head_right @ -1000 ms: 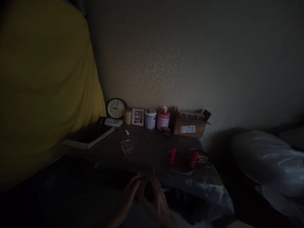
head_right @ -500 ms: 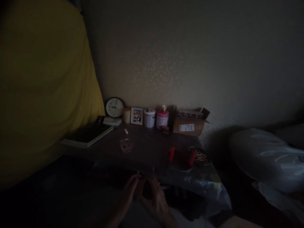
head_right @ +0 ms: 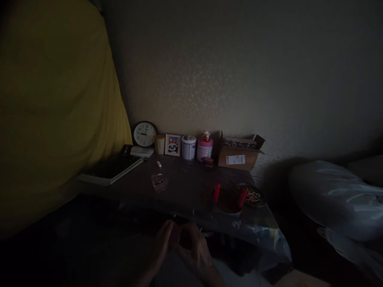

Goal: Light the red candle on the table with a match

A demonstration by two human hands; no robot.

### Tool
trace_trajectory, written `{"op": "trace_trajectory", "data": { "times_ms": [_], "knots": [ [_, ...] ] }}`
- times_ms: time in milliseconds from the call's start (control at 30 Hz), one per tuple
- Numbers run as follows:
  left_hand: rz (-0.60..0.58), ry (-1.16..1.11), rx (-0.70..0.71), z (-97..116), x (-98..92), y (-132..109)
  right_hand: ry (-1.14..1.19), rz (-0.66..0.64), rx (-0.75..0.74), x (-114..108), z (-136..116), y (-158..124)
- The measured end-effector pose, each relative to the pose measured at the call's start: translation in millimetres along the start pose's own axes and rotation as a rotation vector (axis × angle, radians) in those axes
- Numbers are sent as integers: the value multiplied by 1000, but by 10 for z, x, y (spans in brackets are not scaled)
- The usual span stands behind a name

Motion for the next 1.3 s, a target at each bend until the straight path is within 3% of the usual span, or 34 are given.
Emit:
{"op": "trace_trajectory", "data": {
  "times_ms": [467, 1000, 1300],
  "knots": [
    [-36, 16, -17, -110, -55, 45, 44, -17, 44, 10, 20, -5],
    [-24, 58, -12, -75, -27, 49, 76, -37, 50, -15, 5, 1],
    [-139, 61, 58, 240, 33, -75, 158, 7, 150, -72, -33, 3]
  ]
}}
Point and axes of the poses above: each hand's wrist, its own y-axis towards the middle knuckle, its own x-axis out of the palm, z = x × y, the point moved 2 cm from there along y, towards the middle knuckle, and after that the axes turned 4 degrees about -z, right-handed, at the moved point
